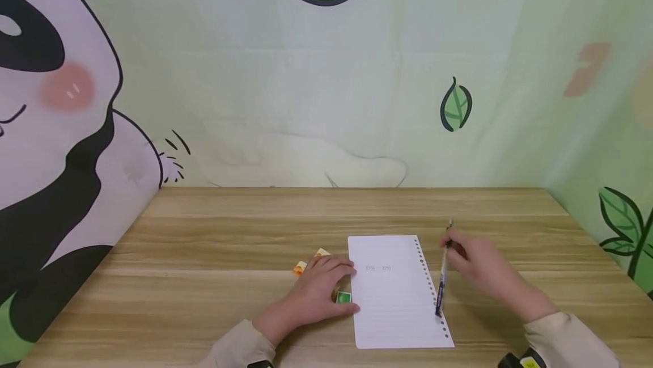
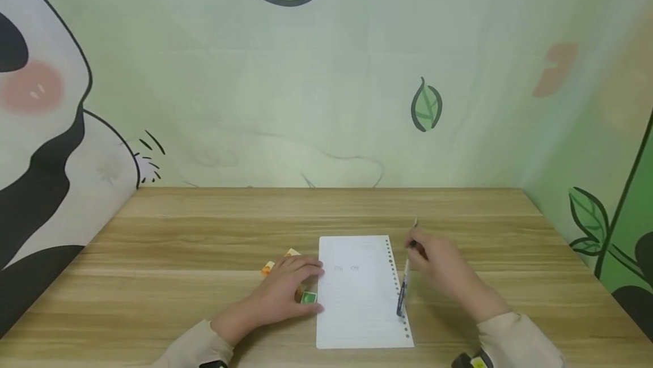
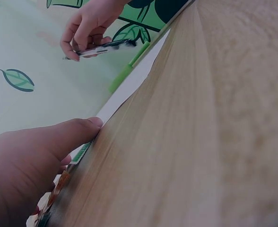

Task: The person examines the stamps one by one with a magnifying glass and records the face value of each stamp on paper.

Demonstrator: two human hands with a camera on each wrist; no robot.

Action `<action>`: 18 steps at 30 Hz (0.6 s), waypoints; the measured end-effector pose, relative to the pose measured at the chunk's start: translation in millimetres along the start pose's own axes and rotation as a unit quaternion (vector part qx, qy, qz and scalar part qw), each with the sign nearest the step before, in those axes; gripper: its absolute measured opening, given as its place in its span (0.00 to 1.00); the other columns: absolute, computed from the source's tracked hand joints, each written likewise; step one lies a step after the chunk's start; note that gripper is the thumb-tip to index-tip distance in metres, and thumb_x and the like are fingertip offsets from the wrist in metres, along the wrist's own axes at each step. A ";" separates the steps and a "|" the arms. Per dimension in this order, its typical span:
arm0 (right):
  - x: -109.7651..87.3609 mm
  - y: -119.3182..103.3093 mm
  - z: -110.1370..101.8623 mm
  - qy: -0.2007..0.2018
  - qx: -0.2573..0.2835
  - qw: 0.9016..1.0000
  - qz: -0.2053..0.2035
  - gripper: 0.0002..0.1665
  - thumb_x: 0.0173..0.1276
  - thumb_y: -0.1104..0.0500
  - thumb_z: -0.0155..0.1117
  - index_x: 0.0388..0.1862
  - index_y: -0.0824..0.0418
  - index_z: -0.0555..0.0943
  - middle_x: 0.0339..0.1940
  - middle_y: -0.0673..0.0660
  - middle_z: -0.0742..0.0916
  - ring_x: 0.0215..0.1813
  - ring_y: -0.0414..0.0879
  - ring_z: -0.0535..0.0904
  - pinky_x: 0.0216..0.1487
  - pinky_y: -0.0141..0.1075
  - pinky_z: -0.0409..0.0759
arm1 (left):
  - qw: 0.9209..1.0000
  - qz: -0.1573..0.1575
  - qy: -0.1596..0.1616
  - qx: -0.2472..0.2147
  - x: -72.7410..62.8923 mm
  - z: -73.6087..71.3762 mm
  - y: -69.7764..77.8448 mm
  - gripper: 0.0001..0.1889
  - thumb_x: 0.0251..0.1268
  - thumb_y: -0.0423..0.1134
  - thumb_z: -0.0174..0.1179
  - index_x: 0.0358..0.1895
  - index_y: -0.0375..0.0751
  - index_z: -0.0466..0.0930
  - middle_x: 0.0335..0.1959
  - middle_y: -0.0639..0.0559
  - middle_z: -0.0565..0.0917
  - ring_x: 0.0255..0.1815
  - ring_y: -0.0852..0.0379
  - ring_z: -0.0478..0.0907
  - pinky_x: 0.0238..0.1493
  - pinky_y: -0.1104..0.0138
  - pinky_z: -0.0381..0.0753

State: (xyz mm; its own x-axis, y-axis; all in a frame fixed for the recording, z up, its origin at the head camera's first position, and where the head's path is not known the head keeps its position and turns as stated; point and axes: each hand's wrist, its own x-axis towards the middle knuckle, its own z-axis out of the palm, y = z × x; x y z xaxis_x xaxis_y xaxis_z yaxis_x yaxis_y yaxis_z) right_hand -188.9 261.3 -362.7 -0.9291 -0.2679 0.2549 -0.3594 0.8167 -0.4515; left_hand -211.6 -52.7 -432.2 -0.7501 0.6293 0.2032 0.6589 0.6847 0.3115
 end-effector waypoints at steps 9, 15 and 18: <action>7.5 -9.8 0.9 0.043 -0.007 0.999 -0.022 0.10 0.59 0.68 0.66 0.39 0.61 0.79 0.30 0.51 0.87 0.34 0.42 0.83 0.32 0.30 0.82 | 1.000 0.000 -0.003 -0.001 0.1 0.6 -0.4 0.32 0.52 0.61 0.66 0.58 0.46 0.77 0.62 0.56 0.75 0.67 0.55 0.67 0.73 0.53 0.59; 11.2 -18.0 8.6 0.050 -0.001 0.998 -0.033 0.13 0.57 0.67 0.69 0.39 0.62 0.77 0.26 0.49 0.84 0.30 0.37 0.77 0.30 0.29 0.79 | 1.000 -0.003 -0.006 -0.003 -0.3 -0.1 0.0 0.33 0.52 0.61 0.65 0.58 0.46 0.76 0.62 0.56 0.75 0.67 0.55 0.67 0.73 0.52 0.59; 12.0 -20.9 14.0 0.058 0.008 0.997 -0.044 0.14 0.57 0.67 0.70 0.39 0.63 0.75 0.24 0.48 0.82 0.28 0.33 0.73 0.27 0.27 0.76 | 1.000 -0.005 -0.009 -0.006 -0.7 -0.7 0.6 0.33 0.53 0.61 0.65 0.58 0.46 0.76 0.63 0.56 0.75 0.68 0.54 0.66 0.73 0.51 0.59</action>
State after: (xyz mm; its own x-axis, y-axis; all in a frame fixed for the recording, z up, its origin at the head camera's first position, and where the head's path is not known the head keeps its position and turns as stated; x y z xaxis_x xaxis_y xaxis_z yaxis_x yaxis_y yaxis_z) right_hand -193.8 233.9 -362.2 -0.8781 -0.2762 0.3907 -0.4410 0.7838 -0.4371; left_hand -210.7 -53.0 -431.5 -0.7559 0.6286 0.1833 0.6501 0.6872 0.3243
